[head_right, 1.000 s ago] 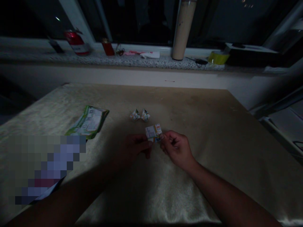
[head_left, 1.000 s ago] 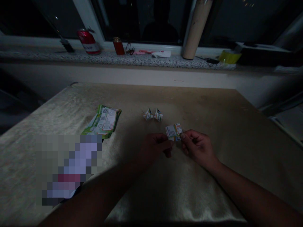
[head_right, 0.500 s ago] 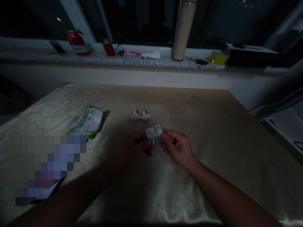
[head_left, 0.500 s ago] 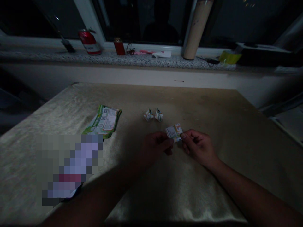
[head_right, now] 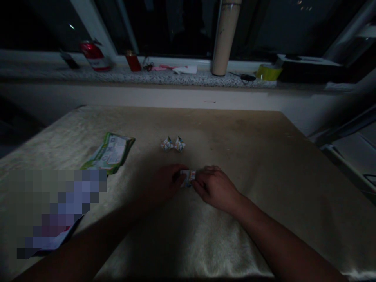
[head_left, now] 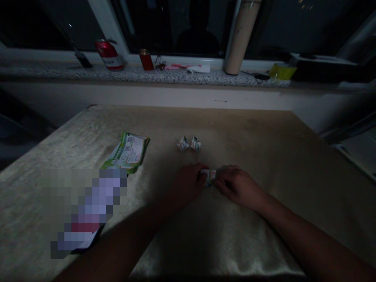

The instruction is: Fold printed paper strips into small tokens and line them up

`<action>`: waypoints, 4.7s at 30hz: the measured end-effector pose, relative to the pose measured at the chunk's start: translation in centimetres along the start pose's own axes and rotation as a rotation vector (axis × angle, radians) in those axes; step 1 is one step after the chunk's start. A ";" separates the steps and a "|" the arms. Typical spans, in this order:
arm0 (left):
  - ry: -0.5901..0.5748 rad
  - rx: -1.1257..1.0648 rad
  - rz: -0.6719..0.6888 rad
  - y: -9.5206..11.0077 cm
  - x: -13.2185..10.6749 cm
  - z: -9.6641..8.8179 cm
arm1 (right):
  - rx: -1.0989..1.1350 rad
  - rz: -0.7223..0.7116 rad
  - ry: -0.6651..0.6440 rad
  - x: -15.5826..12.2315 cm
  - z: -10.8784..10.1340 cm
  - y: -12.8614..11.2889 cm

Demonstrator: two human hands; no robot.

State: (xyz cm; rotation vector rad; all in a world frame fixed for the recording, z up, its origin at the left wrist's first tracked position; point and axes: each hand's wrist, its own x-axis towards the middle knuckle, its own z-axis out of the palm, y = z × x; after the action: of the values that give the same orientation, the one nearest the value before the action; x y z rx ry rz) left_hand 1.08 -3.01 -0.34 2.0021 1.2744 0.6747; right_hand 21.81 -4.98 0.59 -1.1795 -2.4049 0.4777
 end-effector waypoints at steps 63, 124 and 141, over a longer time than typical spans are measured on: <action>0.019 0.585 0.257 -0.2 0.0 0.2 | -0.049 0.044 0.040 0.5 0.4 2.2; -0.024 0.516 0.235 -0.3 0.2 0.2 | -0.100 0.101 -0.032 0.5 0.7 0.6; -0.049 0.449 0.093 -1.0 -1.4 -1.0 | -0.123 0.116 -0.039 0.3 0.6 0.2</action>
State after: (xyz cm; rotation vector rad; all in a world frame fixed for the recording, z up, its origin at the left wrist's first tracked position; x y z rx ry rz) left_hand -0.74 -3.73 -0.55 2.4332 1.4026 0.4008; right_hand 21.43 -4.68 0.12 -1.3805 -2.4387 0.3959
